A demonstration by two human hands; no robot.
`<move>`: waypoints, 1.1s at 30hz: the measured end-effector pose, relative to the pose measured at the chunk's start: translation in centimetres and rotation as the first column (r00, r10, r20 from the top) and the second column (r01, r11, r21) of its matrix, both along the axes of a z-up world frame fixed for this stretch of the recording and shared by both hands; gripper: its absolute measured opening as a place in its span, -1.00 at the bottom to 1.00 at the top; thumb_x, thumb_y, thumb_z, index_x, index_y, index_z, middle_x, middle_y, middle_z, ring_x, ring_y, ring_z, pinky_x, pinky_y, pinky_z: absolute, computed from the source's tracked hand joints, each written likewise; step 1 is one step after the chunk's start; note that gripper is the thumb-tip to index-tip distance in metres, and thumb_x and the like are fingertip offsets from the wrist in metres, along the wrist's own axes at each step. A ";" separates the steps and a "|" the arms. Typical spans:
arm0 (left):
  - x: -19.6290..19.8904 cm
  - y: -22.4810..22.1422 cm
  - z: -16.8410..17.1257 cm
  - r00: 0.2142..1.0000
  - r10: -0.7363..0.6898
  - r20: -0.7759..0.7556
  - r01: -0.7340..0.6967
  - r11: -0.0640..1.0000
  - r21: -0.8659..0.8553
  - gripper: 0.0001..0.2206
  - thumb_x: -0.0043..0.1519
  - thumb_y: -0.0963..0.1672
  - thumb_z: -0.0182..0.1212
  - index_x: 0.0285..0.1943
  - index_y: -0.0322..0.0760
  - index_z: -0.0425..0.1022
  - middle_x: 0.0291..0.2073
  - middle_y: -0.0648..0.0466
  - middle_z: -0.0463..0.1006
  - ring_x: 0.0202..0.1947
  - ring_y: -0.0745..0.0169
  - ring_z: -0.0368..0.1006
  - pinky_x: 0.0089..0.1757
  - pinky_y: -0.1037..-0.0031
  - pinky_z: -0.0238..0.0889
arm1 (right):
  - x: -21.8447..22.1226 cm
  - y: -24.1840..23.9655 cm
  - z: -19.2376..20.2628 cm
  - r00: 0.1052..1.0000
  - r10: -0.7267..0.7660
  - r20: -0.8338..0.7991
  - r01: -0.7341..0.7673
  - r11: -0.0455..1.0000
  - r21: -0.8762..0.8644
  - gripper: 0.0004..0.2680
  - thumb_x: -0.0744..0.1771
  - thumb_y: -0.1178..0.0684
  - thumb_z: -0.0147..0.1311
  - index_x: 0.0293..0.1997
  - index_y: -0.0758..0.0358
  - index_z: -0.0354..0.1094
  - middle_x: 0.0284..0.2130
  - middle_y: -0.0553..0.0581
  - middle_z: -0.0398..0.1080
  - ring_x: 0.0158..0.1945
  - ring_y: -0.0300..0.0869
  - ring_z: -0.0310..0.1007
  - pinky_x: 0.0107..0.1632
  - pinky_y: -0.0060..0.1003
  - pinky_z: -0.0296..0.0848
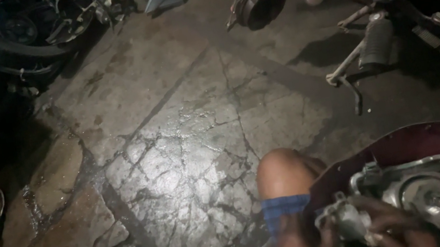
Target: Repair and reassemble the headlight assembly of a motorcycle using a screwdriver.
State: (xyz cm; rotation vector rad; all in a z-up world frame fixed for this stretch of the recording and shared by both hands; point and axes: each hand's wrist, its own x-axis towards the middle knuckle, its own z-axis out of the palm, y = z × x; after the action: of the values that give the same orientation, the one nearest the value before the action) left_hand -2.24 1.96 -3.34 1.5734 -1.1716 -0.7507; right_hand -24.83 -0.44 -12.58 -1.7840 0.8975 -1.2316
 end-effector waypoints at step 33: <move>0.8 -0.7 0.1 0.952 -0.029 0.304 0.144 0.922 -0.361 -0.86 0.15 -0.21 0.40 -0.25 -0.41 0.51 -0.41 -0.24 0.55 -0.41 -0.28 0.52 -0.34 0.15 0.40 | -0.8 -0.2 2.1 0.999 -0.005 0.045 -0.009 0.946 0.323 -0.81 0.29 0.22 0.09 -0.03 0.23 0.43 0.06 0.30 0.51 0.20 0.03 0.51 0.20 -0.04 0.51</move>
State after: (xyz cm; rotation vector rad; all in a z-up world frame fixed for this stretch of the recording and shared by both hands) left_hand -1.45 1.26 -3.21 1.3368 -1.5127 -0.3184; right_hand -25.66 -0.64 -10.45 -1.4902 1.0076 -1.0495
